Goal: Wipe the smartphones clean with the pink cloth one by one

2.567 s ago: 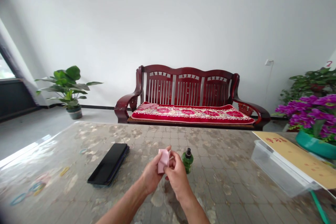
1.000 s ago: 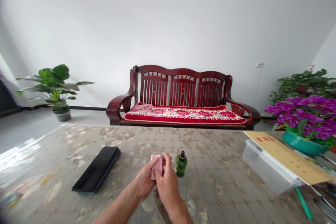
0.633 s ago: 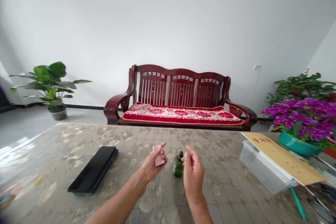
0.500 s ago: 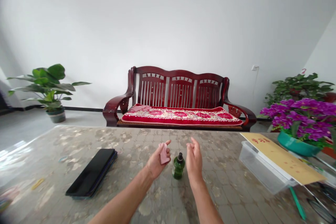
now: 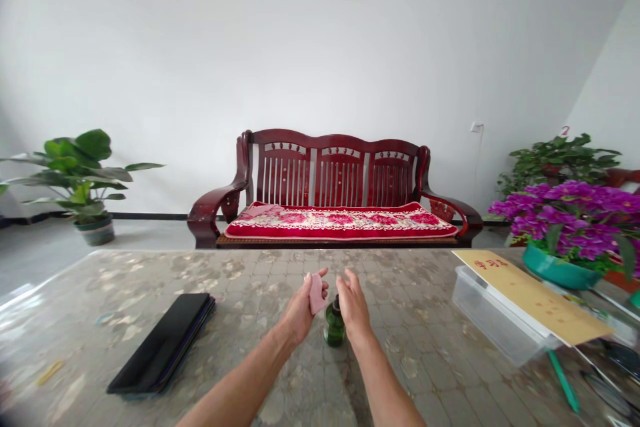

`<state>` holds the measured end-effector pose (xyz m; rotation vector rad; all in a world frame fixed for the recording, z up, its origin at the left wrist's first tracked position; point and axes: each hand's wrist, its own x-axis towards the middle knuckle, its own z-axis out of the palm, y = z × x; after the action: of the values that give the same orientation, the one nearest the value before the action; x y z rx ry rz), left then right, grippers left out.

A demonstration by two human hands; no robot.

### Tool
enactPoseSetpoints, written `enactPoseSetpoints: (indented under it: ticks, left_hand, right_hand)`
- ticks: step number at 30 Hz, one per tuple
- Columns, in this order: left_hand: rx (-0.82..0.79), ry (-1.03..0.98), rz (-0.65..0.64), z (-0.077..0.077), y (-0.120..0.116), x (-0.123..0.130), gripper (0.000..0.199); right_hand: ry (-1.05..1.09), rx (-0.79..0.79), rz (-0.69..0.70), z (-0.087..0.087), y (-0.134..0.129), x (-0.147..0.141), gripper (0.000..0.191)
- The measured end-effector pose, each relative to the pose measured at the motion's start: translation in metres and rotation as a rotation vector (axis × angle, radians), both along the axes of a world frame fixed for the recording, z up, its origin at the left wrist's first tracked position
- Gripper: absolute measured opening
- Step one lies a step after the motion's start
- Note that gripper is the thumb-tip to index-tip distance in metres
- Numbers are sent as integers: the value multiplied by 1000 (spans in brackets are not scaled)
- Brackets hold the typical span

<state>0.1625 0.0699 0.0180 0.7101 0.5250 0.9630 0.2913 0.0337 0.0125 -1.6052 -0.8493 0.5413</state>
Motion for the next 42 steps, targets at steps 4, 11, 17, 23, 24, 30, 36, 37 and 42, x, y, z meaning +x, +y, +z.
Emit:
enactPoseSetpoints:
  ticks: [4,11,17,23,24,30,36,37,42]
  left_hand:
    - [22,17,38,-2,-5,-4,58]
    - [35,36,67,-4,-8,-6,65]
    - [51,40,62,-7,-10,-3,67]
    - [95,-14,58,-6,-13,-2,72]
    - [95,-22,57,-6,-14,-2,73]
    - [84,-25,69,-7,-14,-3,71]
    - [89,14,98,-10,-12,-7,63]
    - [84,19,106,-11,-11,-8,63]
    - [64,49,133,-13,-9,-11,57]
  right_hand:
    - [17,-61,26,-3,6,-4,56]
    - [19,-54,50,-5,10,-10,65]
    - [54,14,71,0,10,-13,65]
    - [72,-11,80,2,10,-16,67]
    - [76,-18,86,2,10,-16,68]
    - [107,-39,115,7,7,-18,72]
    - [133,-34,130,17,0,-21,73]
    - [137,-35,132,18,0,-21,73]
    - [147,-50,140,21,0,-20,74]
